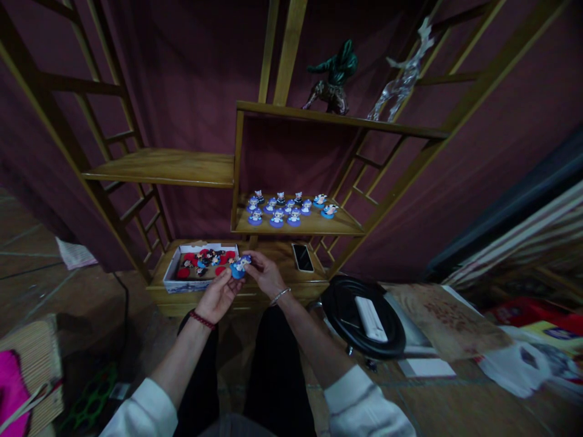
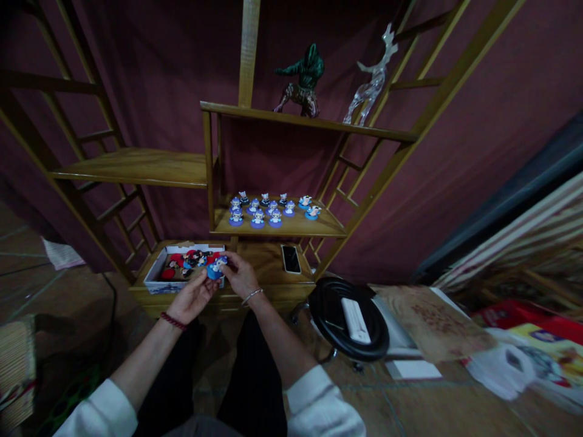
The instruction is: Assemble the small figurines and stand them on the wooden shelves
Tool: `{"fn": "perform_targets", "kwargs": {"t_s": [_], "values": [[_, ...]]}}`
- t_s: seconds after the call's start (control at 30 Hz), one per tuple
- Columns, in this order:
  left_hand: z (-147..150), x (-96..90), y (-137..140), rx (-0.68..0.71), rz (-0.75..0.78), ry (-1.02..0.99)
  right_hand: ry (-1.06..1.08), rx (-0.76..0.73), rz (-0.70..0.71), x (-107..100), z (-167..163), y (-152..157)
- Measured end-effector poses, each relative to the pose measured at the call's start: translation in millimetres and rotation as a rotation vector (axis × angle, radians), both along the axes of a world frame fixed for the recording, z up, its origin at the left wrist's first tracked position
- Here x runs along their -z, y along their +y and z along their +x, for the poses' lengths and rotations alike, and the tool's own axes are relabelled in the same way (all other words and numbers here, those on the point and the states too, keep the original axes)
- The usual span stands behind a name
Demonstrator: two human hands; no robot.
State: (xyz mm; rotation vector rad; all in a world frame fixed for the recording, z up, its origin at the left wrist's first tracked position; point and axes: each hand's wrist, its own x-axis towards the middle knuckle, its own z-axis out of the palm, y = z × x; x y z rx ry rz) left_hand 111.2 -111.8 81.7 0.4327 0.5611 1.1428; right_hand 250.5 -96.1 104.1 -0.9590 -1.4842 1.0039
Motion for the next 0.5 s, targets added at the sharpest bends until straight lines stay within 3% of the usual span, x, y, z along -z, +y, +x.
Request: {"fn": "perform_targets", "kwargs": {"t_s": [0.5], "values": [[1, -2.2, -3, -0.033, -0.061, -0.014, -0.197, -0.052, 0.071, -11, 6, -4]]}}
